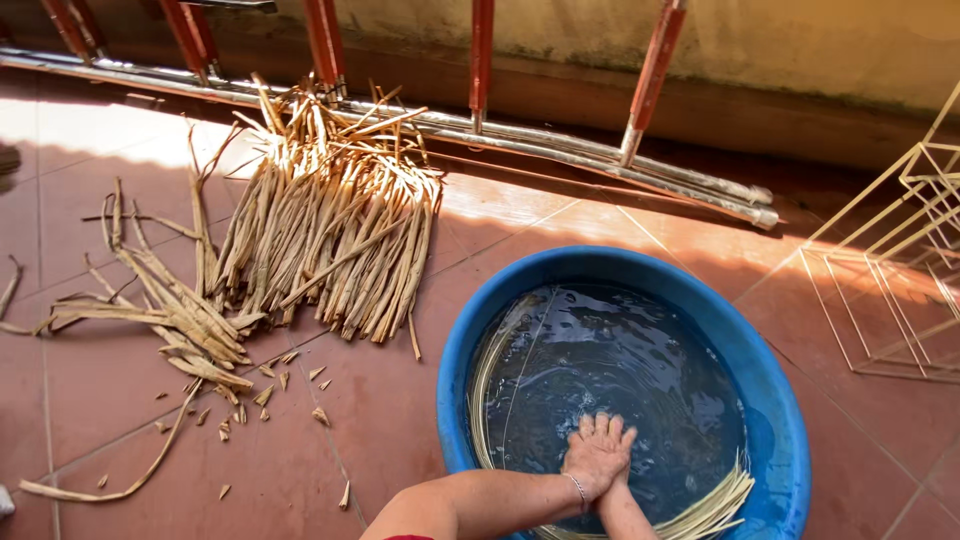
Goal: The person soaks a bundle of dried plant strips in a blue basin of water, then uses shears to trim the ends of the strips on the tiled floor. The trimmed pieces are set aside while the person continues cutting additional strips from the pile.
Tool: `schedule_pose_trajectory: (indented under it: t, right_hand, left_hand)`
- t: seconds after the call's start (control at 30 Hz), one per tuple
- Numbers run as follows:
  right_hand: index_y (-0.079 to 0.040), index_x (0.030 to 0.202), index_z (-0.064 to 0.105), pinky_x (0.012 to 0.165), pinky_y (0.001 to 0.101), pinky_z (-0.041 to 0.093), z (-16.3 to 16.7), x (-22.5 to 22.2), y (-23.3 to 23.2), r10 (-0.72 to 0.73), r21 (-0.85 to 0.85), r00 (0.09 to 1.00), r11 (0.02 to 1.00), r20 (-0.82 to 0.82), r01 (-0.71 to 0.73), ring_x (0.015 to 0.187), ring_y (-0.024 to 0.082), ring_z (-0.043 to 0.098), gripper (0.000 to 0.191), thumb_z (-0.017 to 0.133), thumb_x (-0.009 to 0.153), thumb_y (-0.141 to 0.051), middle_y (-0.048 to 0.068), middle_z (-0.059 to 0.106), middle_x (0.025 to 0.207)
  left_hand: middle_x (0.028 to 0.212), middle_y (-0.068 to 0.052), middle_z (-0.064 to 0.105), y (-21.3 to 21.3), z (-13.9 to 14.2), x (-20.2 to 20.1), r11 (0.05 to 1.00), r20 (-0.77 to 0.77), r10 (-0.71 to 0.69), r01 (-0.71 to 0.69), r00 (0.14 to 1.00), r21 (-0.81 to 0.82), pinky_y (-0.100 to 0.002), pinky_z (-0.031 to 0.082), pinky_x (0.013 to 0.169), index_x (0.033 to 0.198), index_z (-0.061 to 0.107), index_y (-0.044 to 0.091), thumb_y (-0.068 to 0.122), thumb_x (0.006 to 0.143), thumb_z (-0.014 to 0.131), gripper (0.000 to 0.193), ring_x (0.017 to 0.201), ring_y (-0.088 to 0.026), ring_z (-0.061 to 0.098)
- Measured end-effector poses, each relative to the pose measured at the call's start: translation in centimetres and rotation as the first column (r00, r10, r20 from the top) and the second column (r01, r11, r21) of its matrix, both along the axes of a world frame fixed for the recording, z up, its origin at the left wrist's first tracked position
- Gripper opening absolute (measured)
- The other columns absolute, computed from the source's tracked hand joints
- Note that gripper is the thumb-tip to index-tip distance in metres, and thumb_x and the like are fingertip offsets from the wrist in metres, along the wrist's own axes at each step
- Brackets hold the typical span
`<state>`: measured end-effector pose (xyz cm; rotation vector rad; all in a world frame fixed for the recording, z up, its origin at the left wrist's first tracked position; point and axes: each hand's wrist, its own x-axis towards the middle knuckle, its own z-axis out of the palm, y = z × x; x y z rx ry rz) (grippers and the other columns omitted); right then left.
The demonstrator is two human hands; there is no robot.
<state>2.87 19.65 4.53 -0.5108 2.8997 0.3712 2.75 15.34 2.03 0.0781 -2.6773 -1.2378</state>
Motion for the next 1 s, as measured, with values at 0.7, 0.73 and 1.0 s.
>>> schedule_pose_trajectory:
  t: [0.7,0.73,1.0]
  right_hand:
    - [0.007,0.090,0.076,0.065,0.0382,0.054,0.0,-5.2,2.4,-0.212,-0.633,0.614,-0.027,0.760,0.774,0.071,0.020,0.067,0.035,0.076,0.089,-0.028,0.013,0.075,0.082]
    - [0.006,0.090,0.077,0.065,0.0390,0.055,0.0,-5.3,2.9,-0.248,-0.640,0.620,-0.001,0.744,0.768,0.072,0.022,0.068,0.039,0.073,0.092,-0.032,0.015,0.076,0.083]
    - [-0.008,0.098,0.077,0.074,0.0480,0.053,-0.4,-4.3,3.0,-0.411,-0.653,0.911,0.682,0.030,0.330,0.087,0.038,0.069,0.031,0.076,0.082,-0.034,0.019,0.074,0.092]
  left_hand:
    - [0.145,-0.021,0.057,-3.0,1.2,0.2,0.445,0.241,-0.736,0.720,0.633,-0.532,-0.059,0.031,0.121,0.128,0.068,0.007,0.059,0.080,0.069,0.071,0.143,-0.039,0.045]
    - [0.141,-0.019,0.060,-3.2,1.4,-0.4,0.475,0.220,-0.762,0.757,0.609,-0.449,-0.058,0.033,0.122,0.125,0.071,0.009,0.060,0.079,0.069,0.069,0.142,-0.037,0.048]
    - [0.126,-0.010,0.061,-6.7,3.7,-2.4,0.686,0.661,-0.346,-0.301,0.666,0.662,-0.054,0.061,0.074,0.130,0.057,0.015,0.051,0.091,0.064,0.053,0.110,-0.029,0.066]
